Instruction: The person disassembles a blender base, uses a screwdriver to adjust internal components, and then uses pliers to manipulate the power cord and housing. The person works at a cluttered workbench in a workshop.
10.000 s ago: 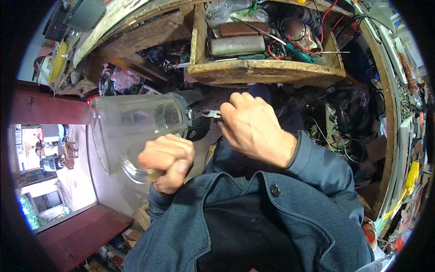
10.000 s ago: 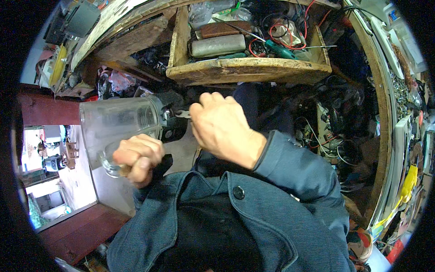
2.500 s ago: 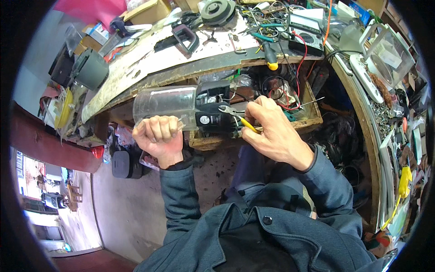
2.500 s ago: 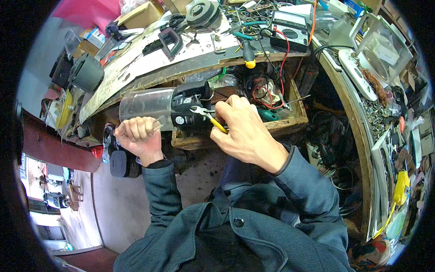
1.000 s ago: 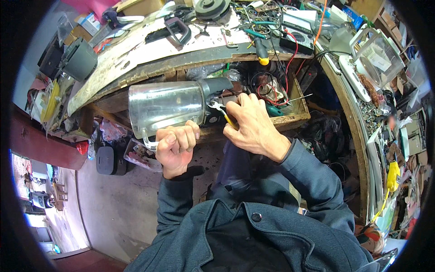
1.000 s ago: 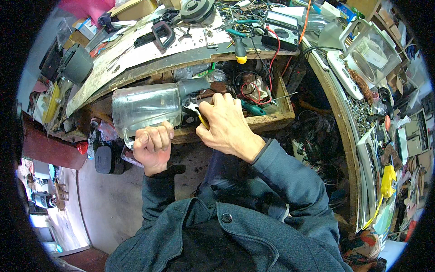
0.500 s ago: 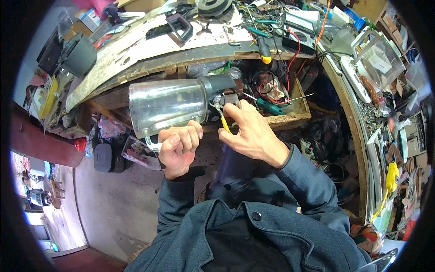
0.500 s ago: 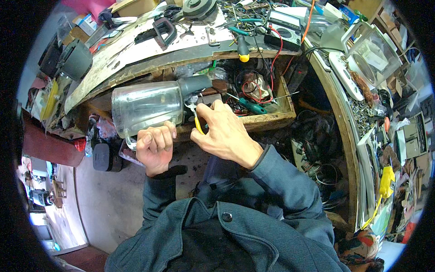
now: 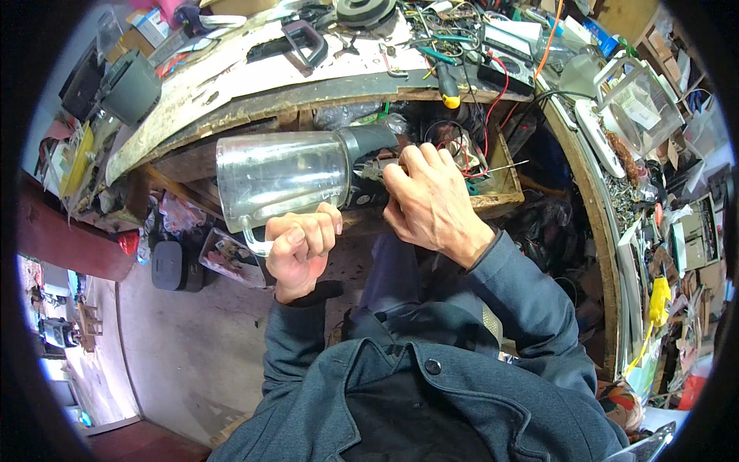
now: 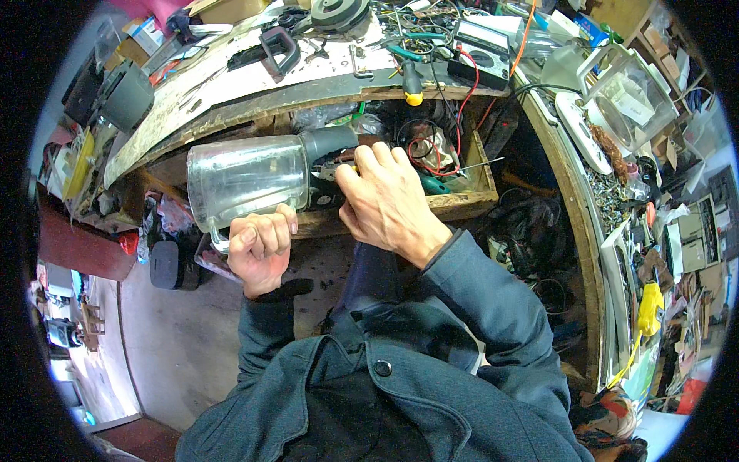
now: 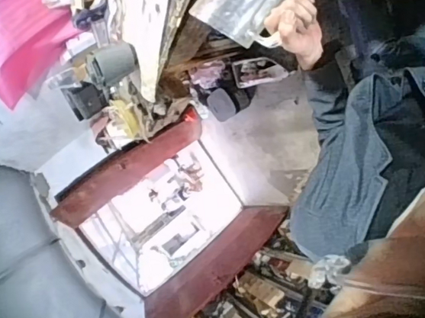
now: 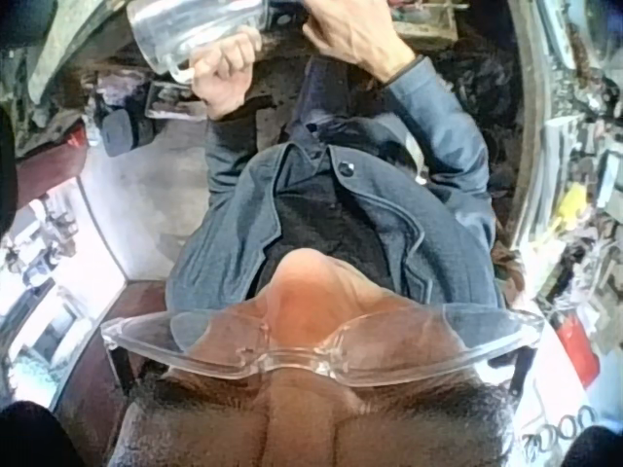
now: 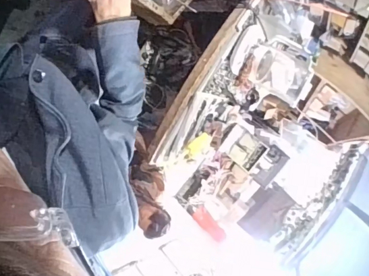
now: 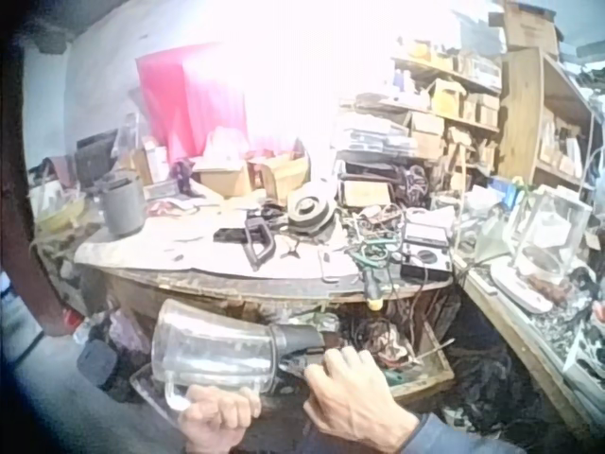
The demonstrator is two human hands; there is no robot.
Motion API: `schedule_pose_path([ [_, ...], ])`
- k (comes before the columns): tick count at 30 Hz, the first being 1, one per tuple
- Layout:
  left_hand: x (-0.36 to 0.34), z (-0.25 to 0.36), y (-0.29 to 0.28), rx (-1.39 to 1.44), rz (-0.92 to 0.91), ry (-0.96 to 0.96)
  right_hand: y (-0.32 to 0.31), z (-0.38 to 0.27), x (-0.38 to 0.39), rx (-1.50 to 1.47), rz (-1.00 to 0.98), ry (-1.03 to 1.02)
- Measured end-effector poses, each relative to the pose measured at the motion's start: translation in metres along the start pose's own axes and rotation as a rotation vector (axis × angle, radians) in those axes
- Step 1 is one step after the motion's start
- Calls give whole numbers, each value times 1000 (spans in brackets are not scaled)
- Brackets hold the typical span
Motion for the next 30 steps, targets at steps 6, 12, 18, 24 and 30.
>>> schedule_pose_path([
  [6,-2,1,1,6,-8,-12,8,6,-2,104,-27,-109],
  [12,-7,3,0,3,-26,-18,10,9,-5,165,-69,-109],
  [18,-12,5,0,39,-2,-26,14,21,-10,-111,-139,140],
  [24,-14,7,1,56,6,-18,13,31,-5,-317,-72,295],
  [30,-26,14,-9,198,59,-12,7,36,6,-256,-98,298],
])
Point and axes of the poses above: each hand's wrist, its own x-axis away from the middle knuckle, its own y-axis out of the palm, z = x × y, the point moved 7 cm from there along -x, towards the middle knuckle, and after that the axes turned 13 degrees about -y, right-handed, at the moved point
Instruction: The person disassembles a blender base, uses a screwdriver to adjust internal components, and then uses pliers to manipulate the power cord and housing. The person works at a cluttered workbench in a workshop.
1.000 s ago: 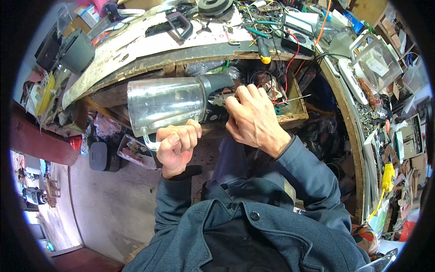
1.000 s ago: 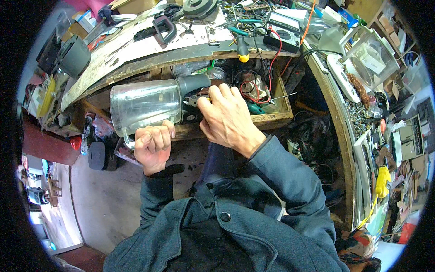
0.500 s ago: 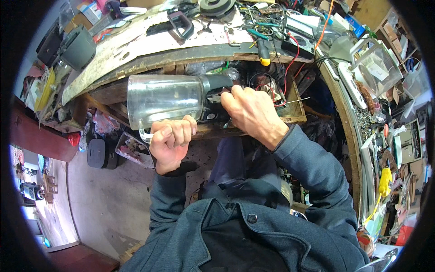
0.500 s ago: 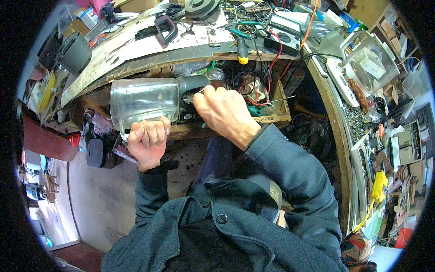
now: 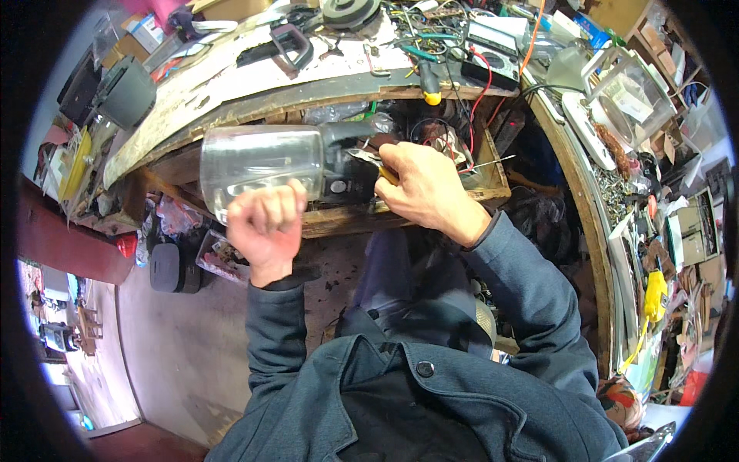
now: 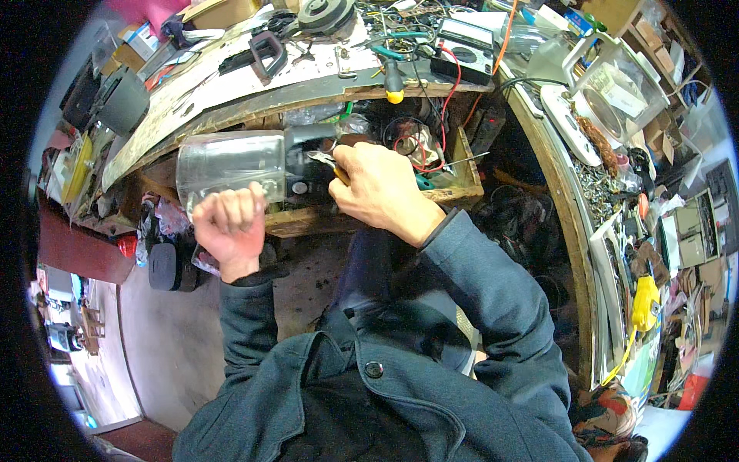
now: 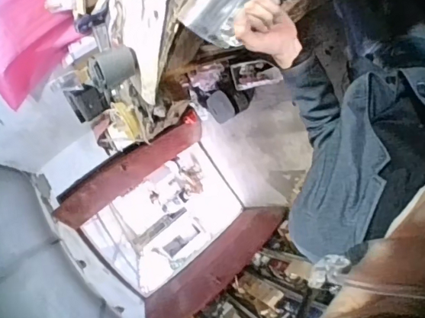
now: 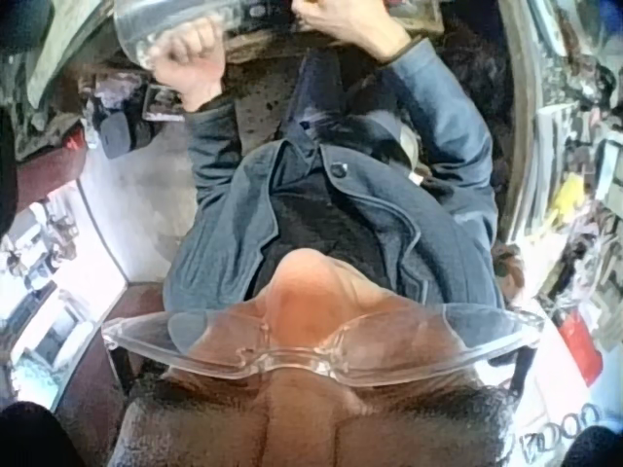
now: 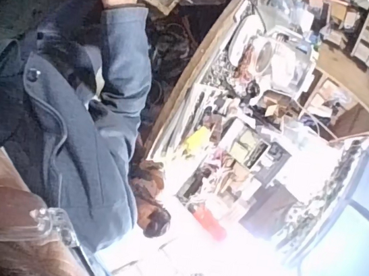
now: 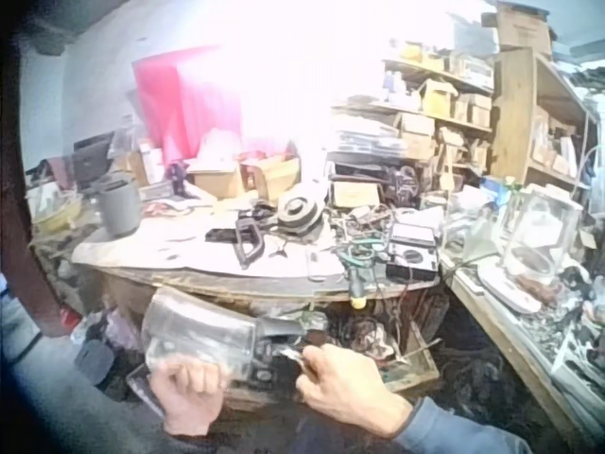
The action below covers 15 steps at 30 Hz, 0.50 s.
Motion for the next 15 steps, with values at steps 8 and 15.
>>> schedule_pose_path([
  [8,-12,43,-41,397,48,-75,-21,-13,3,-51,99,-37],
  [15,-9,47,-47,432,36,-105,-6,-26,0,-48,73,-88],
])
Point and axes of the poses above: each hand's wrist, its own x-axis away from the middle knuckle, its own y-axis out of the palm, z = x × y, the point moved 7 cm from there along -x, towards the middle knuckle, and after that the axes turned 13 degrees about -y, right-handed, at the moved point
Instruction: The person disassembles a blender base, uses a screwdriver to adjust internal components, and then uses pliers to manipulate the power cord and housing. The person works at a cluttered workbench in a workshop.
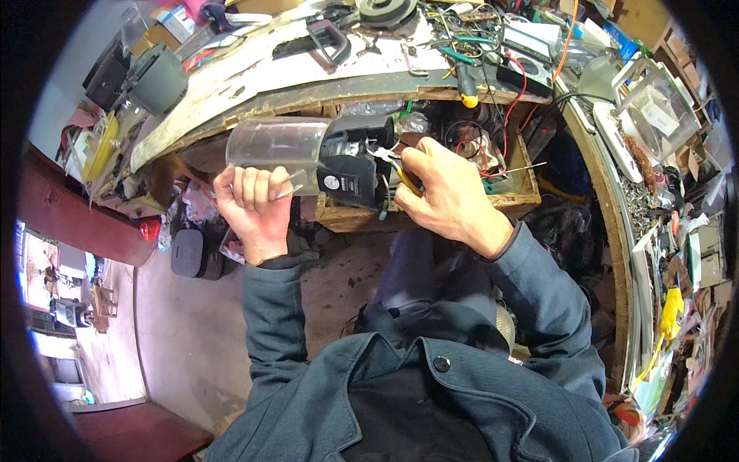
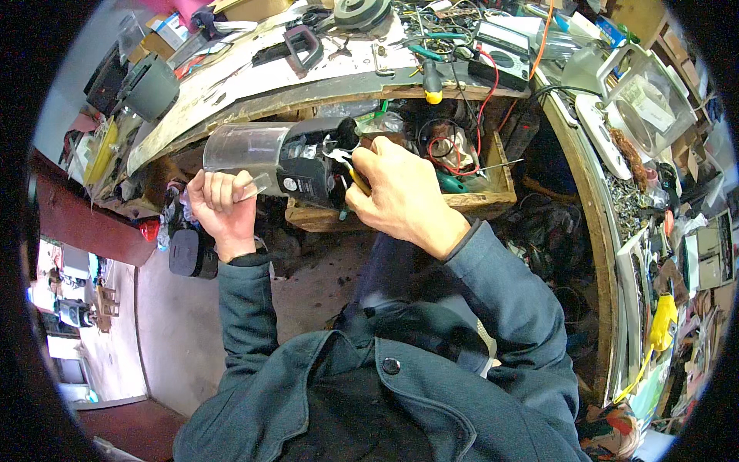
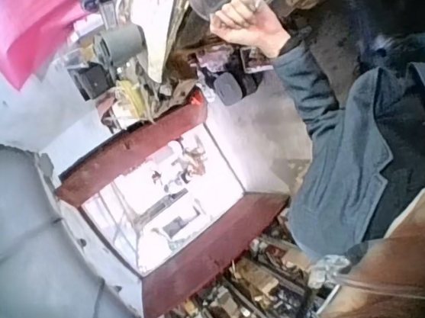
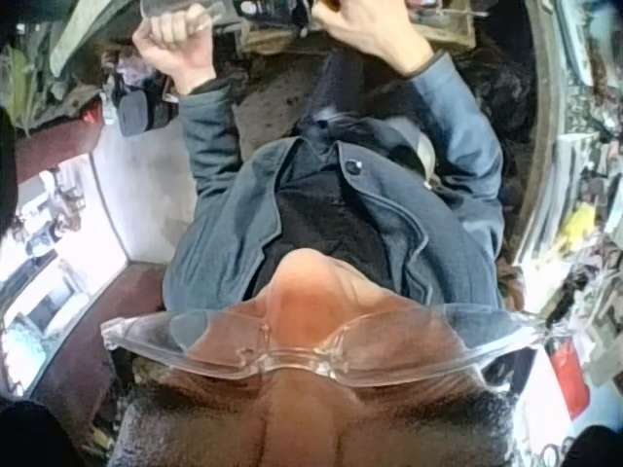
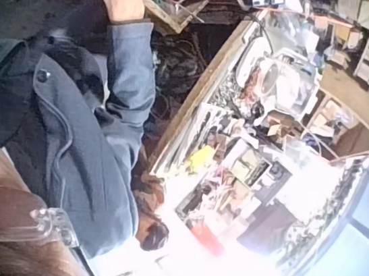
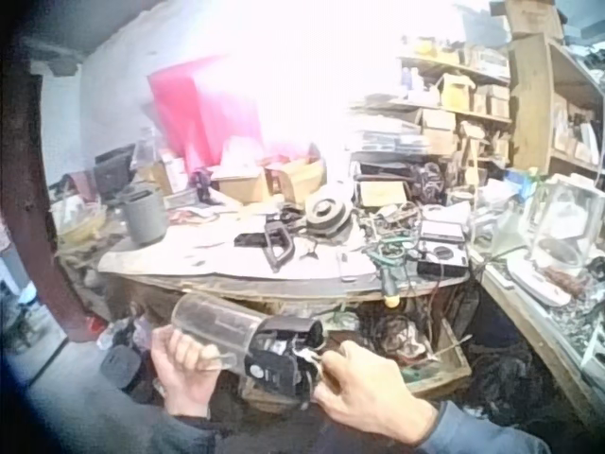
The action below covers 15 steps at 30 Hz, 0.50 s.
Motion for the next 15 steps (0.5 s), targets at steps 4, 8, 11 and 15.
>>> schedule_pose_path([
  [4,0,-1,0,11,12,6,-5,-10,-6,46,34,-73],
  [8,3,-1,1,-6,52,12,-16,-17,-19,109,25,-192],
  [11,-1,-3,1,-25,70,2,-30,-21,-32,146,5,-256],
  [15,-1,-4,-1,-34,103,11,-37,-28,-46,205,-101,-312],
])
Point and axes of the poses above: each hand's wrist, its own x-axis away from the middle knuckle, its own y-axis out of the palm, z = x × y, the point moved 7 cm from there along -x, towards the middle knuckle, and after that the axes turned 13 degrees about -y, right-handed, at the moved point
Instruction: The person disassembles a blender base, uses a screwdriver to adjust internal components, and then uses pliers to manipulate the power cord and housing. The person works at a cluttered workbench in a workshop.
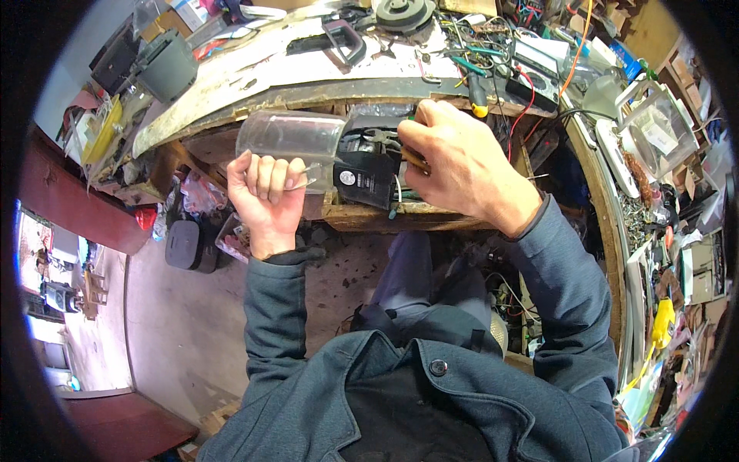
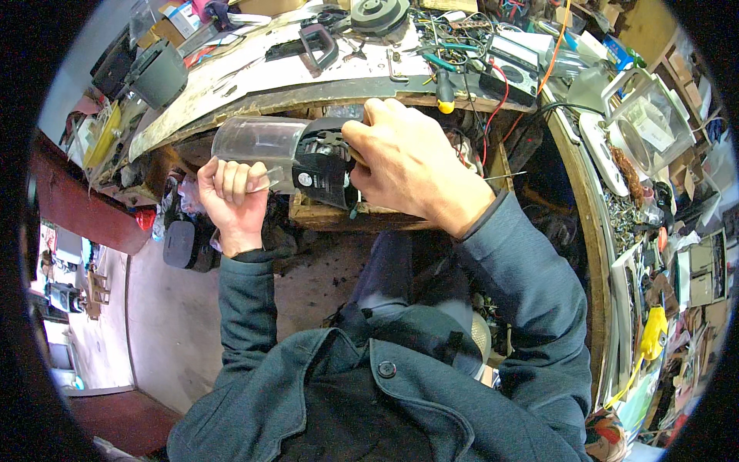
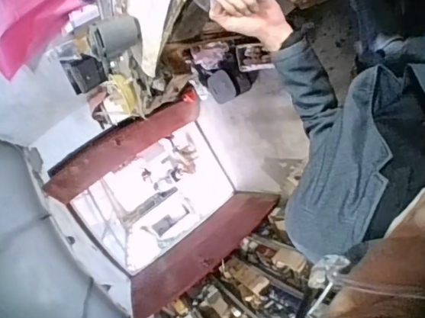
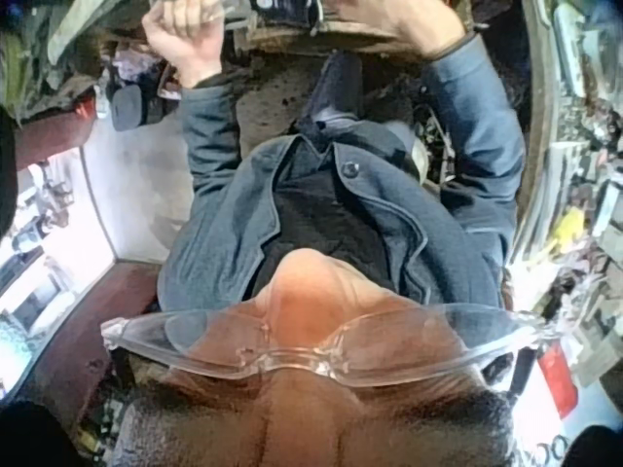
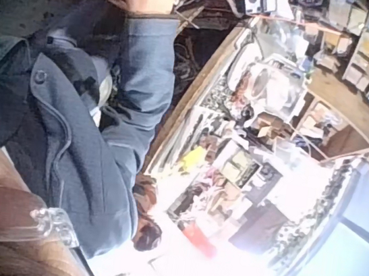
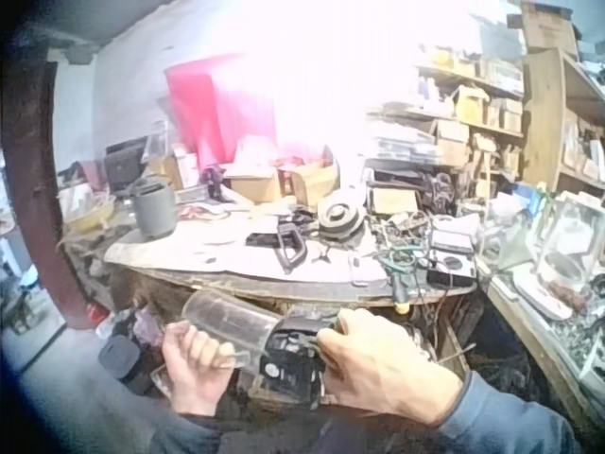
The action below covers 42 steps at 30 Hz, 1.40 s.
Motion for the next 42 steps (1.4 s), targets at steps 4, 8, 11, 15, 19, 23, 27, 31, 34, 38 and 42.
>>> schedule_pose_path([
  [4,2,1,0,7,16,31,7,20,22,-29,-131,144],
  [8,-6,-6,5,9,-9,8,53,69,75,-64,-312,398],
  [11,-1,-3,4,25,-24,19,84,91,105,-99,-307,505],
  [15,0,-3,5,-8,-14,24,94,94,120,-102,-284,519],
  [19,7,3,4,34,-36,32,100,79,102,-265,-279,471],
  [23,0,-6,0,37,-24,17,81,99,127,-29,-95,521],
  [27,7,3,0,9,-27,43,87,117,137,15,-150,543],
  [31,7,-1,-3,-11,-17,36,79,118,144,-174,-281,531],
  [34,8,-1,-2,-8,-6,44,79,113,138,-43,-420,527],
  [38,6,-6,0,9,42,63,89,109,137,99,-518,527],
  [42,6,-10,2,-31,72,75,84,105,128,83,-537,514],
])
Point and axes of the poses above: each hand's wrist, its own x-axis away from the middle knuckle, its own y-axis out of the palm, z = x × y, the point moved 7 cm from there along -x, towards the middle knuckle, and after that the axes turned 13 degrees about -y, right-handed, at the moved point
